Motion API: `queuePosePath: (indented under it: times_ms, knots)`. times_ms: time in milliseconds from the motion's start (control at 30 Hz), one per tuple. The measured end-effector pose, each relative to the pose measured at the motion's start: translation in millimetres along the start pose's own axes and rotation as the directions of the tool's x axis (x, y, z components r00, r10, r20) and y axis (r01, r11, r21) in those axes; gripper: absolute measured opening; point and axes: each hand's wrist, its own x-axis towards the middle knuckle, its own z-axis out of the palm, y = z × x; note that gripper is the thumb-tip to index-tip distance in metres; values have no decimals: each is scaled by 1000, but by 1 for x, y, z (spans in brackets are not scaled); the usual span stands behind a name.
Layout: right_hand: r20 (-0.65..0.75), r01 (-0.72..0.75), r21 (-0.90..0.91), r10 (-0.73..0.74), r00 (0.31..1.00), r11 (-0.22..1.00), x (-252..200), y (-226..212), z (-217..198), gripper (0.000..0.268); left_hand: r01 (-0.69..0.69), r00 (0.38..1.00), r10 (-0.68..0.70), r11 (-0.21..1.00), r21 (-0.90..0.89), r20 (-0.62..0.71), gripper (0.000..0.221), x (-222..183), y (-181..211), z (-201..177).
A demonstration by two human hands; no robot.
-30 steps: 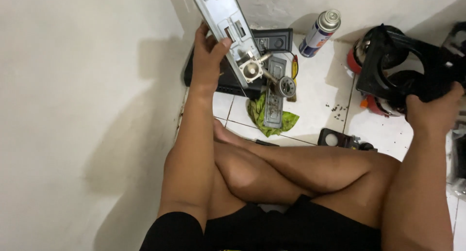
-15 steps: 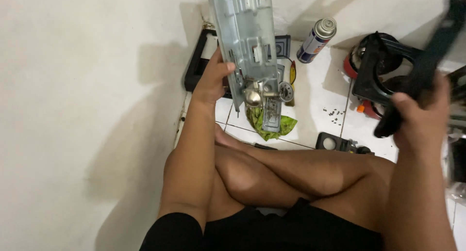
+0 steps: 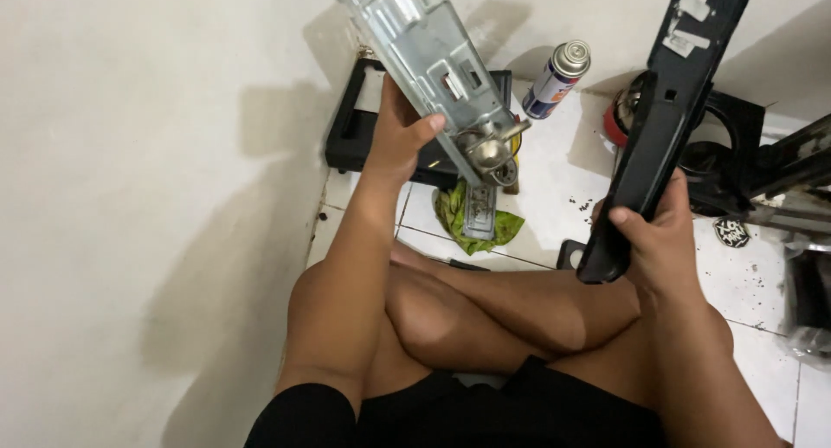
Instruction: Wiping down and inspecting internal metal and plastic components of an appliance, likely a gas stove, during maintenance.
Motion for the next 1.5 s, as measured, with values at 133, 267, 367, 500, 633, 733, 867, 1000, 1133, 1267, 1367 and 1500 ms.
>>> queuePosePath:
  times_ms: [133, 267, 367, 500, 633, 733, 867, 1000, 1133, 1267, 1367, 1500]
  knots:
    - [0, -26, 75, 26, 1000, 997, -9, -5, 22, 61, 28, 990, -51, 984, -175, -131, 96, -5, -9, 24]
    - [47, 45, 214, -57, 997, 976, -7, 22, 32, 62, 70, 982, -116, 956, -284, -150, 91, -10, -32, 31]
    - [77, 83, 221, -102, 992, 972, -11, 52, 30, 67, 51, 982, -93, 969, -242, -164, 102, -13, -55, 30]
    - [124, 122, 75, -131, 984, 990, -27, 82, 41, 79, -50, 978, 2, 974, -223, -210, 96, -16, -65, 30]
    - [147, 173, 26, -175, 973, 984, -36, 94, 51, 77, -124, 983, 86, 964, -237, -165, 90, -15, -56, 38]
    - [195, 196, 55, -203, 960, 979, -40, 99, 59, 77, -146, 981, 85, 919, -366, -177, 82, -18, -50, 44]
    - [299, 247, 62, -254, 920, 967, -46, 109, 63, 78, -157, 982, 111, 932, -326, -154, 75, -19, -54, 39]
    - [350, 243, 123, -271, 897, 962, -47, 116, 63, 83, -187, 973, 136, 940, -286, -188, 80, -20, -56, 37]
    - [369, 251, 141, -286, 884, 958, -43, 112, 64, 82, -200, 964, 160, 963, -180, -213, 78, -21, -33, 55]
    - [398, 288, 59, -287, 871, 956, -43, 111, 62, 86, -178, 959, 138, 972, -151, -246, 81, -24, -30, 63]
    - [409, 332, 5, -305, 860, 943, -43, 117, 61, 91, -196, 958, 153, 966, -167, -243, 80, -23, -36, 63]
    - [418, 422, -70, -357, 835, 904, -45, 133, 59, 99, -216, 960, 175, 960, -180, -219, 75, -28, -39, 62]
